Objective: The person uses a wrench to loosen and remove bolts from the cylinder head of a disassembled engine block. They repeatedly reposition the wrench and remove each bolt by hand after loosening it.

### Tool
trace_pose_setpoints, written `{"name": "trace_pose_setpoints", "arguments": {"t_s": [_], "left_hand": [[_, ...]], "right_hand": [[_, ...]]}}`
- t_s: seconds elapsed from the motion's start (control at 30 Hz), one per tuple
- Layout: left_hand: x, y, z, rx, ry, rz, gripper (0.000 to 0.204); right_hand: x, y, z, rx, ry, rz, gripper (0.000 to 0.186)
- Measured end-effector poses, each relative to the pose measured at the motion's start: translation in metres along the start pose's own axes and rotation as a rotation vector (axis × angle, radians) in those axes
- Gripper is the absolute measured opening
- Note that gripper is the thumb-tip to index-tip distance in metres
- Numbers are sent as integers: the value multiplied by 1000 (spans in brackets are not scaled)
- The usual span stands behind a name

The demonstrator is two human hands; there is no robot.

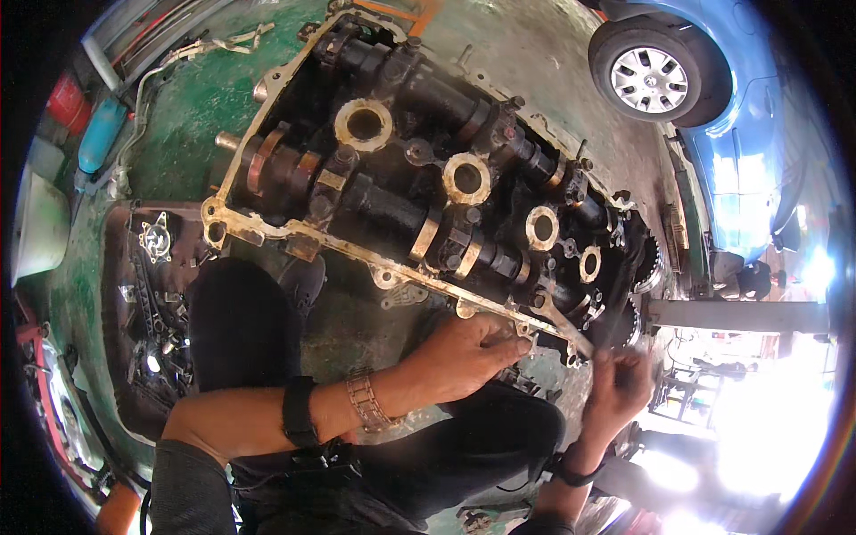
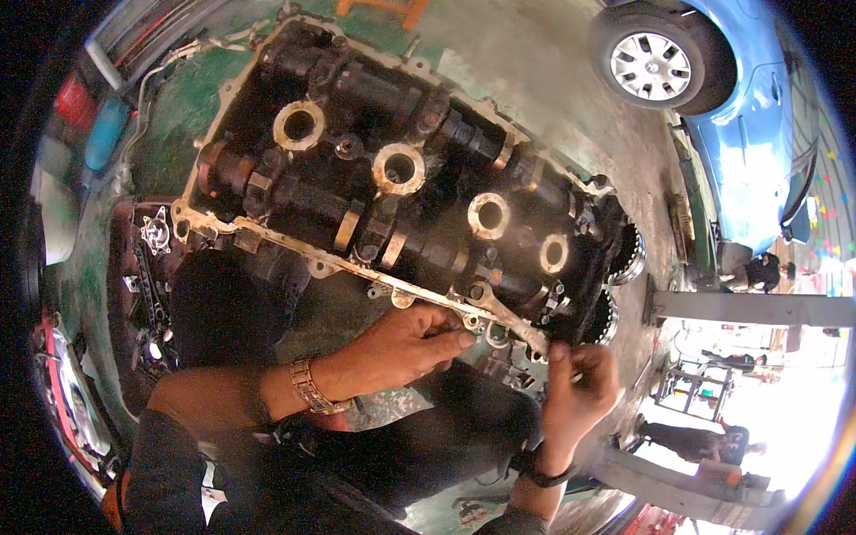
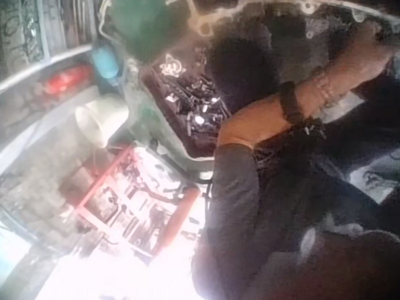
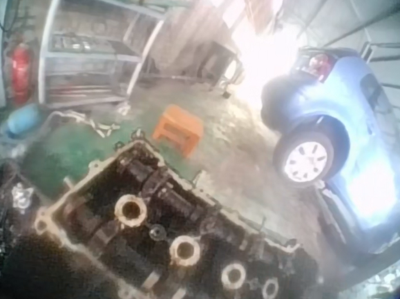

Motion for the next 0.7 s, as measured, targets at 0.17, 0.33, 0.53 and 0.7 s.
{"name": "trace_pose_setpoints", "arguments": {"t_s": [0.17,0.33,0.53,0.7], "left_hand": [[-2,-5,2,13,-15,-11,22],[0,-12,7,-73,26,-40,18],[7,-28,12,-28,69,-70,21],[8,-29,16,4,28,103,29]], "right_hand": [[-12,-26,-50,362,-104,-102,20],[-43,-69,-81,720,-389,-164,23],[-67,-111,-79,871,-673,-18,34],[-80,-148,-79,1081,-725,61,33]]}}
Point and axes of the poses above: each hand's wrist, its own z-axis towards the middle knuckle, its own x-axis out of the back of the hand, y = z × x, the point moved 7 cm from there along z, towards the middle knuckle, and after that the axes turned 4 degrees about -x, right-handed, at the moved point
